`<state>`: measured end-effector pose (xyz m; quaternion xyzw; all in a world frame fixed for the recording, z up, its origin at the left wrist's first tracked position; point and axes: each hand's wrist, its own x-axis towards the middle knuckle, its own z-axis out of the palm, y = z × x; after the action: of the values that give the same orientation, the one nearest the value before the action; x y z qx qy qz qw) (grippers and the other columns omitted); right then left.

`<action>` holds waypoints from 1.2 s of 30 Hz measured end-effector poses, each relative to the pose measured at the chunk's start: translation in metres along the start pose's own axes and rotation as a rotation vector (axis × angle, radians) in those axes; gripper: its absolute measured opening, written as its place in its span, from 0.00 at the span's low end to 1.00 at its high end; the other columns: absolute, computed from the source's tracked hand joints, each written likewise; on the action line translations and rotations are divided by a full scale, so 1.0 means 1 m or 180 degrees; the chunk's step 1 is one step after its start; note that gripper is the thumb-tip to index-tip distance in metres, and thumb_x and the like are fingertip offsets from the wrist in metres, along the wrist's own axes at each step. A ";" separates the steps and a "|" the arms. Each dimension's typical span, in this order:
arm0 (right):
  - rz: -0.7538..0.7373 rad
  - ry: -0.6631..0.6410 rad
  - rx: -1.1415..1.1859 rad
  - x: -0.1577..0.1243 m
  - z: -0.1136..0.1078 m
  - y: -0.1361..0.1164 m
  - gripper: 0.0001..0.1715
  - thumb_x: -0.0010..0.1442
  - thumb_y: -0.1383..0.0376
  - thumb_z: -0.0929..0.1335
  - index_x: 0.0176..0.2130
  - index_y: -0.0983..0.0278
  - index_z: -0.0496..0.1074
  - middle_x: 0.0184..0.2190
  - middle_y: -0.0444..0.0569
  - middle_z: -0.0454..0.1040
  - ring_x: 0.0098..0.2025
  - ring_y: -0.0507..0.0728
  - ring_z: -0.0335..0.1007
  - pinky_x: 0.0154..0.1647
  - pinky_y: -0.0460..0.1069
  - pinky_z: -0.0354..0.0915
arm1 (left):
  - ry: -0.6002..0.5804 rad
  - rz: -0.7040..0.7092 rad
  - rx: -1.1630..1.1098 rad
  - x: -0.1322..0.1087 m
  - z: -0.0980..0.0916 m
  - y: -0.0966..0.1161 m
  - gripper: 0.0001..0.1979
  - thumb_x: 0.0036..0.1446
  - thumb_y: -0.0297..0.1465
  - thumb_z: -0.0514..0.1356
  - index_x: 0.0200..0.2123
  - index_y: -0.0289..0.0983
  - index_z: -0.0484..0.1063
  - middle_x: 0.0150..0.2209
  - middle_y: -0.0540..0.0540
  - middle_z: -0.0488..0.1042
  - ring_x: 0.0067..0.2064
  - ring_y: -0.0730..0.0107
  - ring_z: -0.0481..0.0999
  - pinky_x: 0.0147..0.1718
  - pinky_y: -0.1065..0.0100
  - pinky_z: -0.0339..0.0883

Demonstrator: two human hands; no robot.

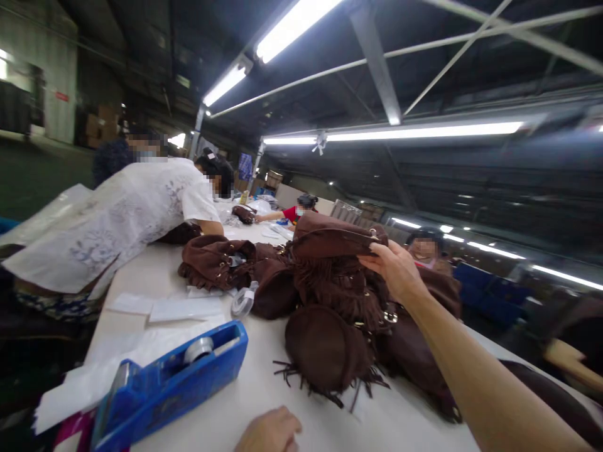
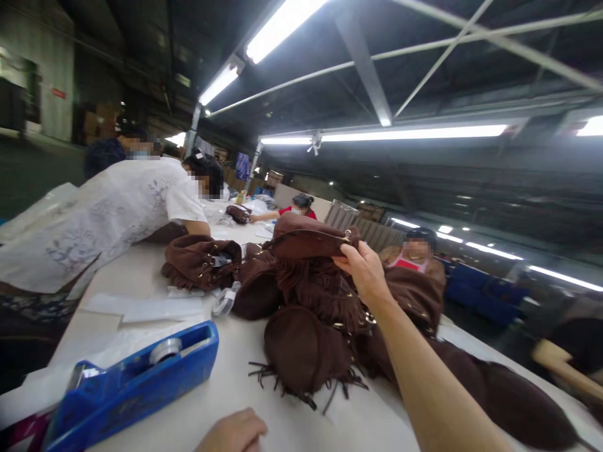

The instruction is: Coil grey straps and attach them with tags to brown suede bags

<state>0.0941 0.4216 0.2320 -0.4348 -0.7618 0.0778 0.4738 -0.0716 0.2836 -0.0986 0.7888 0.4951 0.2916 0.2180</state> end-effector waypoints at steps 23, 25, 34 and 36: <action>0.0373 -0.1278 -0.1519 -0.492 -0.057 -0.162 0.09 0.61 0.68 0.63 0.39 0.61 0.71 0.41 0.49 0.74 0.39 0.57 0.75 0.35 0.46 0.67 | -0.0021 0.1114 0.1149 -0.196 -0.073 0.243 0.30 0.52 0.34 0.59 0.60 0.40 0.63 0.67 0.40 0.52 0.67 0.46 0.47 0.63 0.42 0.37; 0.0539 -0.1190 -0.1981 -0.491 -0.070 -0.148 0.13 0.62 0.73 0.59 0.39 0.62 0.71 0.46 0.51 0.74 0.39 0.57 0.75 0.35 0.46 0.67 | -0.0128 0.0867 0.1282 -0.199 -0.057 0.245 0.27 0.53 0.30 0.56 0.58 0.36 0.64 0.64 0.38 0.59 0.65 0.47 0.54 0.62 0.42 0.41; 0.0801 -0.2010 -0.2147 -0.470 -0.115 -0.102 0.13 0.56 0.75 0.64 0.39 0.64 0.73 0.40 0.54 0.75 0.42 0.61 0.74 0.38 0.49 0.65 | -0.0203 0.0420 0.1932 -0.181 -0.051 0.239 0.16 0.55 0.18 0.48 0.41 0.34 0.71 0.39 0.38 0.77 0.44 0.56 0.75 0.49 0.54 0.64; 0.0632 -0.1999 -0.1836 -0.466 -0.140 -0.107 0.06 0.58 0.69 0.65 0.33 0.62 0.72 0.36 0.48 0.75 0.41 0.56 0.72 0.41 0.47 0.64 | -0.0198 0.0286 0.2015 -0.170 -0.057 0.227 0.16 0.56 0.17 0.46 0.41 0.33 0.70 0.39 0.37 0.76 0.43 0.54 0.76 0.43 0.56 0.67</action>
<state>0.2222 -0.0277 0.0594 -0.5757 -0.8140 0.0355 0.0686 -0.0193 0.0381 0.0456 0.8471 0.5190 0.1081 -0.0363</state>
